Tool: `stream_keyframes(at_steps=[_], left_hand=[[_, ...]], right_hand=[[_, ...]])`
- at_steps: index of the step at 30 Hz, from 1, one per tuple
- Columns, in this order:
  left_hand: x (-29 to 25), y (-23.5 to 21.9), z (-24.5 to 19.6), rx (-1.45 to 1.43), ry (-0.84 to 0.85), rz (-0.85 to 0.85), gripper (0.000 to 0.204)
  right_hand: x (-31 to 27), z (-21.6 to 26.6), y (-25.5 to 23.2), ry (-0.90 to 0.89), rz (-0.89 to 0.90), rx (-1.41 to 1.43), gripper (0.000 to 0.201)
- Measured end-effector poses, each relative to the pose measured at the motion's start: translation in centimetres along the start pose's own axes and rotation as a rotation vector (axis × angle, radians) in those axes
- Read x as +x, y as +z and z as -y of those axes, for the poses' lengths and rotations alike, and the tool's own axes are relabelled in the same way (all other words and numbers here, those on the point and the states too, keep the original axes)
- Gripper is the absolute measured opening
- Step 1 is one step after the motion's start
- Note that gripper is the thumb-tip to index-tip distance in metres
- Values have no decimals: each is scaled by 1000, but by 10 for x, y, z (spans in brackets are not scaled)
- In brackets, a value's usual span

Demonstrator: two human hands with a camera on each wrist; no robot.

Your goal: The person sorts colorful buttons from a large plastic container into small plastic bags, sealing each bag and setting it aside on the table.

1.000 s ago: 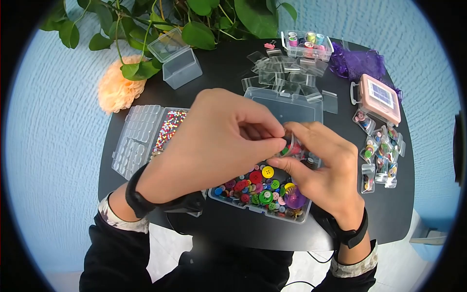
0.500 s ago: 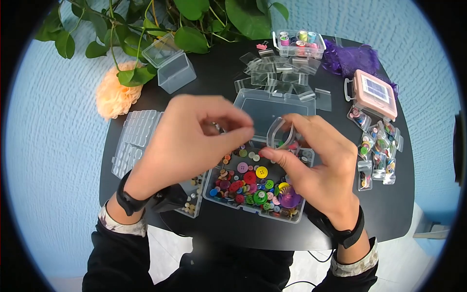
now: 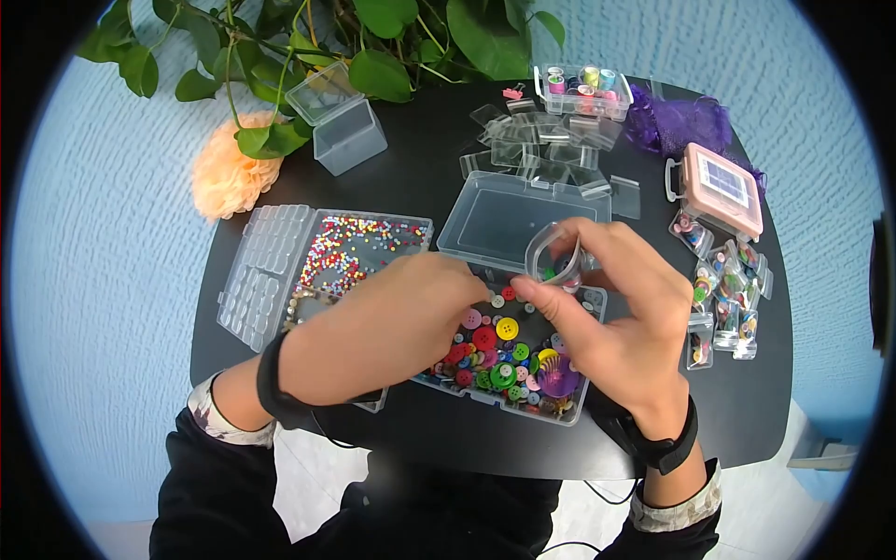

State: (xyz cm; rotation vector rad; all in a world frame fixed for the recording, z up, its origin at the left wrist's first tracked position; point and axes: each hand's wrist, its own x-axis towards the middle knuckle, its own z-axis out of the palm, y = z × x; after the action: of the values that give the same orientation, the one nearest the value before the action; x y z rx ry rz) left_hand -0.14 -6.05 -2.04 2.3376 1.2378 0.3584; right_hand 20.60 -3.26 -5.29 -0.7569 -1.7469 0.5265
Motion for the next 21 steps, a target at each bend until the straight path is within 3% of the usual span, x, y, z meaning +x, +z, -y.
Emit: stream_keyframes(at_steps=[2,3,6,8,11,18,20,21], left_hand=[[-2,8,-1,276,-190,136,26],[-2,12,-1,274,-192,136,26],[0,20,4,406,-76,114,33],[0,17,12,335,25,28,23],[-3,11,14,269,25,102,22],[1,-6,9,243,59,61,12],[2,-23,-10,-3,-118,-232,10],[3,-29,-18,-3,-118,-230,10]], right_hand=[[0,0,0,-2,6,-6,38],[0,-1,0,-8,11,-12,37],[0,-4,0,-44,10,-3,36],[-1,-3,-1,-23,33,9,36],[-2,-2,-2,-3,63,24,37],[-4,-3,-1,28,111,53,39],[-3,-1,-2,31,137,30,39],[-3,1,-2,32,167,11,39]])
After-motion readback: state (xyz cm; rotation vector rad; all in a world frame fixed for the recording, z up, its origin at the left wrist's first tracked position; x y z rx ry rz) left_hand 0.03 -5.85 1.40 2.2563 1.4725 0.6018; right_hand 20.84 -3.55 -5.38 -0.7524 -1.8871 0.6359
